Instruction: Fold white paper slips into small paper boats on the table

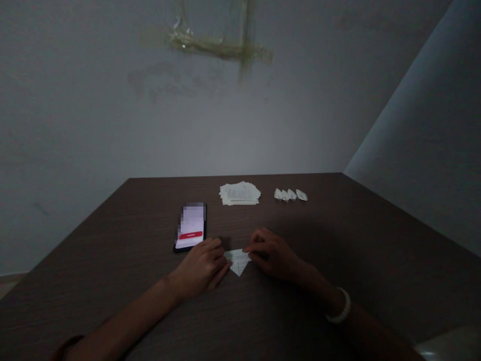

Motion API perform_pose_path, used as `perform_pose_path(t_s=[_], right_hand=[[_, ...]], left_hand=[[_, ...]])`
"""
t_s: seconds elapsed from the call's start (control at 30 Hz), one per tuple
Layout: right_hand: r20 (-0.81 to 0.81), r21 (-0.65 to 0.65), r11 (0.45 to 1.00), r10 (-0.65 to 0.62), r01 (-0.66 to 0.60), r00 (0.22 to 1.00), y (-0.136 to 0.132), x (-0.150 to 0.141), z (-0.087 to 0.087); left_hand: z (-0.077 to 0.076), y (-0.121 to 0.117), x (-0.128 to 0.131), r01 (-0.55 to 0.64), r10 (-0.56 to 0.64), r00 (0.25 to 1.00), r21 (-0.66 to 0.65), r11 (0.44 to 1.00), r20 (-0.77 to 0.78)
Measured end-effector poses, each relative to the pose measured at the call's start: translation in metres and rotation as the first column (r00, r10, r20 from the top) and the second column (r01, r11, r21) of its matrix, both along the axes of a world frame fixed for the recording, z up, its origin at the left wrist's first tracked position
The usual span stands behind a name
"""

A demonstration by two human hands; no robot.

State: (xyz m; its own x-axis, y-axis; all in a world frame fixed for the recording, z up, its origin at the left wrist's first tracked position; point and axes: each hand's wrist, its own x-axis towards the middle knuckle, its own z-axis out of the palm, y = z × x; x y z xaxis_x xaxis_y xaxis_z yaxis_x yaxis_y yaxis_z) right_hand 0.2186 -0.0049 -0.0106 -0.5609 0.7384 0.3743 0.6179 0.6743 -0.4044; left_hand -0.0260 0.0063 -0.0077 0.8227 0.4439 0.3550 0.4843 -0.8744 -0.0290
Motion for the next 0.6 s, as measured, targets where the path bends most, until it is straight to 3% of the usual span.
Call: perform_pose_path(t_s=[0.17,0.43,0.6], right_hand=[[0.085,-0.004,0.997,0.082,-0.082,0.993,0.000,-0.008,-0.006],[0.184,0.013,0.998,0.054,-0.058,0.982,-0.004,-0.010,0.001],[0.197,0.031,0.999,0.024,-0.031,0.980,-0.004,-0.009,0.001]], left_hand=[[-0.003,0.000,-0.002,-0.018,0.019,0.999,-0.034,0.999,0.030],[0.011,-0.001,0.000,0.037,-0.044,0.998,-0.177,0.983,-0.035],[0.011,0.000,-0.002,0.015,-0.016,1.000,-0.206,0.978,-0.004]])
